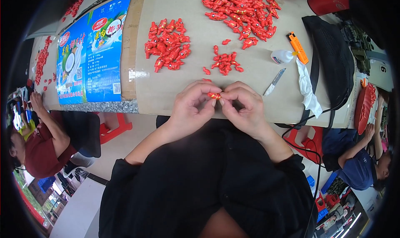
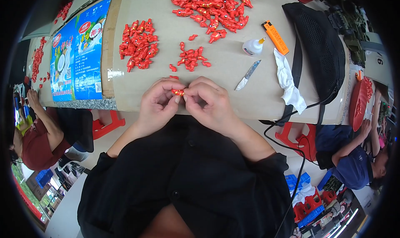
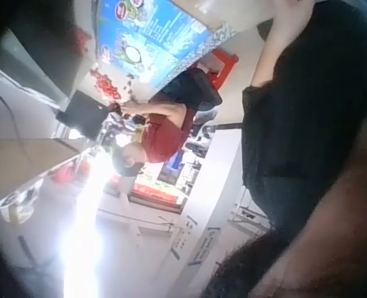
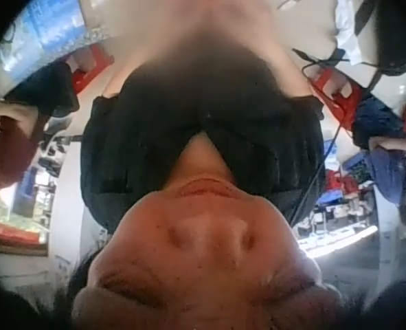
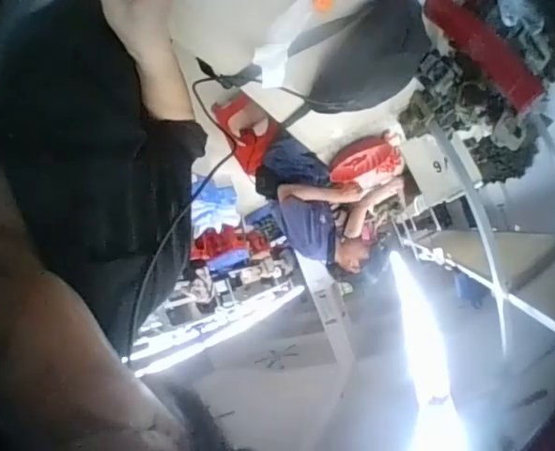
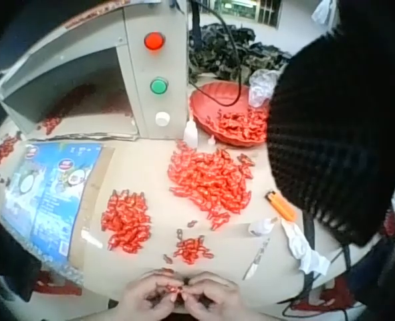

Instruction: The person assembles plastic figurines by applying glue from a bottle and joining the pieces together by hand, and gathers additional parts from a machine onto the table.

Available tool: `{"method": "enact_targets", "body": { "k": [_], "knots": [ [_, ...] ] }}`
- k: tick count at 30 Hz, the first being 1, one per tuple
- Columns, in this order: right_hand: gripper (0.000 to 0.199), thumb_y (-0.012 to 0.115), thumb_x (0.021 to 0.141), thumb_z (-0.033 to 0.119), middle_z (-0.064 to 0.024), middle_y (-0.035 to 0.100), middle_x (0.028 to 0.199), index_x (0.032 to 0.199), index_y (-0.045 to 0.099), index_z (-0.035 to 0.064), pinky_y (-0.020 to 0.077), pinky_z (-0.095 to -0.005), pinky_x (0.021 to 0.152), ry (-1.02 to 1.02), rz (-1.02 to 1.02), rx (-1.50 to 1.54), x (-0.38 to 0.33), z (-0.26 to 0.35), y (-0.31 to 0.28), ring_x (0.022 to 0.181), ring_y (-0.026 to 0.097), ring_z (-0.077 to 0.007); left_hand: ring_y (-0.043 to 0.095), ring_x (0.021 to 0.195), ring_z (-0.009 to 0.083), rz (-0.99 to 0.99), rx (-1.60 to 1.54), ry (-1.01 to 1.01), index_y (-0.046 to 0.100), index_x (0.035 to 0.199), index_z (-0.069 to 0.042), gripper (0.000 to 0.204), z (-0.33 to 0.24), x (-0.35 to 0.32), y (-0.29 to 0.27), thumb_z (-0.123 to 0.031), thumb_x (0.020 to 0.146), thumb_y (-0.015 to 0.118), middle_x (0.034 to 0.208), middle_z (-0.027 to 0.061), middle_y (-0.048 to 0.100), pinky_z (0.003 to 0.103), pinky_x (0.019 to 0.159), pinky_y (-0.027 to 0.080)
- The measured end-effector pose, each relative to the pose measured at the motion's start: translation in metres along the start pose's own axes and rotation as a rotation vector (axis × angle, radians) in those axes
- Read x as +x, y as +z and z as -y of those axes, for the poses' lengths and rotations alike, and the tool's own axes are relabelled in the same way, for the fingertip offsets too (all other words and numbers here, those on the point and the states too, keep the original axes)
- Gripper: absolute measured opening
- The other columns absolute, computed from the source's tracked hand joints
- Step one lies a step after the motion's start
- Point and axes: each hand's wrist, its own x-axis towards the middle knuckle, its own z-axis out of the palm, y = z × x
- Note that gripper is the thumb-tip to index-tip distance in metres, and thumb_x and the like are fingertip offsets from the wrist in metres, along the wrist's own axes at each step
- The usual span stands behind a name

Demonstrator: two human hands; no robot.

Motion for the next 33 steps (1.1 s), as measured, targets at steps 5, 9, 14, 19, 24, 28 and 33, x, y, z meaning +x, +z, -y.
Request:
{"method": "enact_targets", "body": {
  "k": [5, 9, 14, 19, 24, 28, 33],
  "knots": [
    [0.012, 0.057, 0.071, -0.005, -0.008, 0.052, 0.079, 0.083, 0.054, -0.0018, 0.0429, -0.0205, 0.054, 0.035, -0.074, 0.043, -0.003, -0.003, 0.005, 0.065, 0.053, -0.0113, 0.052, 0.089, 0.014, -0.013, -0.128, 0.115, 0.05, 0.097, 0.002, 0.02, 0.002, 0.002, 0.001, 0.008, 0.079, 0.045, 0.097, 0.0082, 0.047, 0.025, 0.079, 0.044],
    [0.015, 0.06, 0.071, -0.002, -0.0076, 0.053, 0.08, 0.085, 0.055, -0.0011, 0.0439, -0.0207, 0.055, 0.062, -0.102, 0.079, -0.004, -0.006, 0.003, 0.065, 0.054, -0.0116, 0.052, 0.09, 0.0138, 0.014, -0.067, 0.165, 0.049, 0.1, 0.002, 0.019, 0.006, 0.001, -0.002, 0.003, 0.082, 0.043, 0.099, 0.0088, 0.047, 0.026, 0.079, 0.043],
    [0.015, 0.06, 0.071, -0.001, -0.0072, 0.053, 0.081, 0.085, 0.055, -0.0003, 0.0437, -0.0208, 0.057, 0.036, -0.111, 0.089, -0.005, -0.008, 0.005, 0.066, 0.054, -0.0111, 0.051, 0.091, 0.0129, -0.021, -0.088, 0.128, 0.049, 0.102, 0.001, 0.02, 0.006, -0.002, -0.002, 0.003, 0.083, 0.043, 0.1, 0.0084, 0.047, 0.025, 0.08, 0.042],
    [0.015, 0.06, 0.071, -0.002, -0.0065, 0.053, 0.082, 0.085, 0.055, -0.0003, 0.0436, -0.0203, 0.057, 0.017, -0.097, 0.065, -0.006, -0.01, 0.005, 0.066, 0.053, -0.0105, 0.05, 0.092, 0.0125, -0.009, -0.078, 0.135, 0.049, 0.103, 0.0, 0.022, 0.008, -0.001, -0.002, 0.004, 0.082, 0.043, 0.102, 0.0072, 0.046, 0.025, 0.08, 0.041],
    [0.014, 0.06, 0.071, -0.002, -0.0064, 0.053, 0.082, 0.084, 0.055, 0.0001, 0.0434, -0.02, 0.057, 0.042, -0.085, 0.075, -0.005, -0.006, 0.004, 0.067, 0.053, -0.0102, 0.05, 0.093, 0.0126, -0.006, -0.085, 0.122, 0.049, 0.102, 0.0, 0.022, 0.006, -0.001, -0.002, 0.005, 0.082, 0.043, 0.101, 0.0072, 0.045, 0.025, 0.081, 0.041],
    [0.014, 0.06, 0.071, -0.002, -0.0062, 0.053, 0.083, 0.084, 0.055, -0.0002, 0.0432, -0.0196, 0.057, 0.044, -0.088, 0.081, -0.006, -0.008, 0.004, 0.066, 0.053, -0.0093, 0.049, 0.095, 0.0129, 0.011, -0.111, 0.128, 0.046, 0.105, 0.001, 0.024, 0.007, 0.0, -0.002, 0.006, 0.081, 0.043, 0.103, 0.0073, 0.045, 0.025, 0.083, 0.04],
    [0.013, 0.06, 0.072, 0.0, -0.0051, 0.053, 0.081, 0.084, 0.054, -0.0014, 0.0422, -0.0175, 0.056, 0.161, -0.115, 0.17, -0.006, -0.006, 0.005, 0.066, 0.052, -0.0063, 0.047, 0.099, 0.0137, 0.004, -0.146, 0.092, 0.043, 0.107, 0.001, 0.027, 0.004, 0.0, -0.004, 0.007, 0.08, 0.044, 0.106, 0.0076, 0.044, 0.025, 0.085, 0.039]
  ]
}}
